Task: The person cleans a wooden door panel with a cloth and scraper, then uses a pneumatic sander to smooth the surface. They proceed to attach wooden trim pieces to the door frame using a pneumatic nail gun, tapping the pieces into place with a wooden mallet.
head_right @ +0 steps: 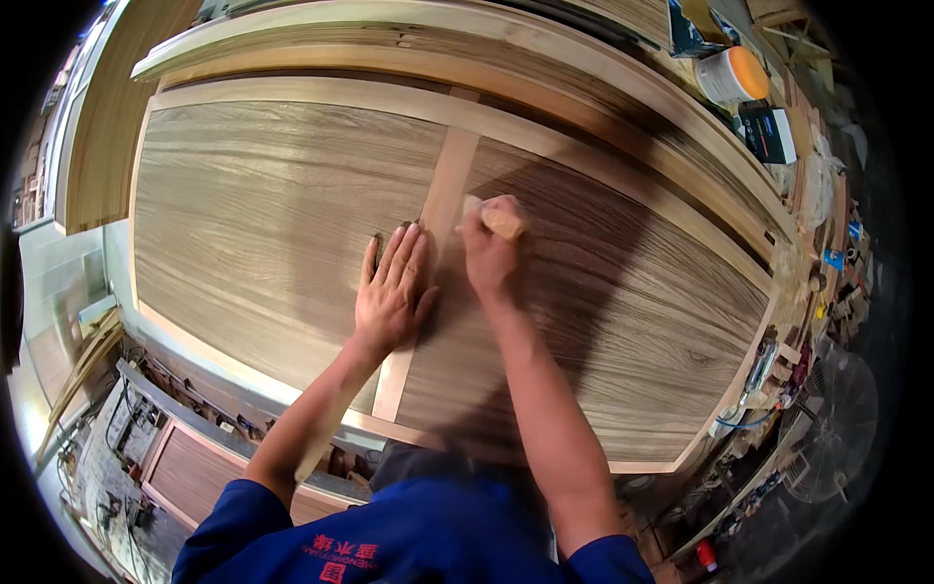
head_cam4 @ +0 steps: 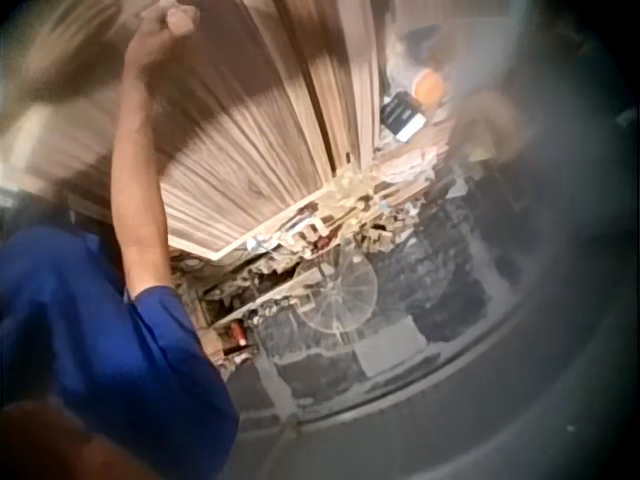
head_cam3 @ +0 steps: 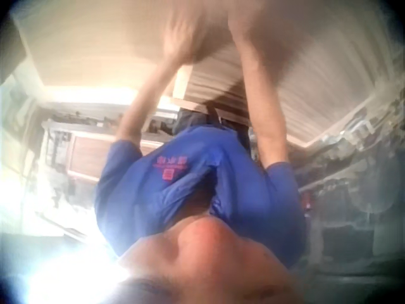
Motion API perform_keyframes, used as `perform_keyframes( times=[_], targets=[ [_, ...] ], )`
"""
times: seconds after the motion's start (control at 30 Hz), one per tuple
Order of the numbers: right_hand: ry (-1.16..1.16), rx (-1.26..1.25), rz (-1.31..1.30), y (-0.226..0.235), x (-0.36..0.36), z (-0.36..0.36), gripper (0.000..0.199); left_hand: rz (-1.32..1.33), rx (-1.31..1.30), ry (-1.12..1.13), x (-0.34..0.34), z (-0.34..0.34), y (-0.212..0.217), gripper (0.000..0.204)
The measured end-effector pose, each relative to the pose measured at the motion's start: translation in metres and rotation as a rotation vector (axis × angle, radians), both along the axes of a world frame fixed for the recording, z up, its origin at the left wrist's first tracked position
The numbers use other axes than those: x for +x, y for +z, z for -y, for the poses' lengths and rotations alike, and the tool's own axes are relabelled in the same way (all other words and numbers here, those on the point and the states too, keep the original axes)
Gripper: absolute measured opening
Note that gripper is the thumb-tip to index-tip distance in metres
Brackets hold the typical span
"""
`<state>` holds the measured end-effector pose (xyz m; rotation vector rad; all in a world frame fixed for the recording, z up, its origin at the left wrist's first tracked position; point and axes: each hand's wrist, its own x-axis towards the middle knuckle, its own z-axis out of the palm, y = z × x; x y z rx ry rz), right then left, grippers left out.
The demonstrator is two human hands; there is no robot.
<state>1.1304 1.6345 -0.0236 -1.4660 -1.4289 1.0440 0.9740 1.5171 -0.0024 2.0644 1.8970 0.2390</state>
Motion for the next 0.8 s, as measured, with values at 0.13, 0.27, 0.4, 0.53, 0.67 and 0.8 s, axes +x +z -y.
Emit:
perform_keyframes(
  times=[0.13, 0.27, 0.4, 0.53, 0.67, 0.8],
  targets=[
    [0.185, 0.433, 0.427, 0.035, -0.018, -0.007, 0.020, 0.000, 0.009, 0.009, -0.004, 0.001, -0.005, 0.080],
    [0.071, 0.147, 0.181, 0.019, -0.013, 0.003, 0.019, 0.014, -0.012, -0.002, -0.002, 0.002, -0.009, 0.081],
    [0.051, 0.039, 0.133, 0.019, -0.007, 0.009, 0.012, -0.001, -0.012, -0.017, 0.000, -0.002, -0.009, 0.082],
    [0.183, 0.301, 0.311, 0.068, 0.000, -0.025, 0.012, 0.040, -0.010, 0.005, -0.004, 0.000, -0.014, 0.079],
    [0.333, 0.182, 0.375, 0.088, 0.047, -0.098, 0.016, 0.017, 0.077, -0.082, -0.003, -0.003, -0.008, 0.067],
    [0.581, 0.087, 0.484, 0.092, 0.063, -0.142, 0.012, -0.023, 0.113, -0.128, -0.002, -0.003, -0.010, 0.056]
  ],
)
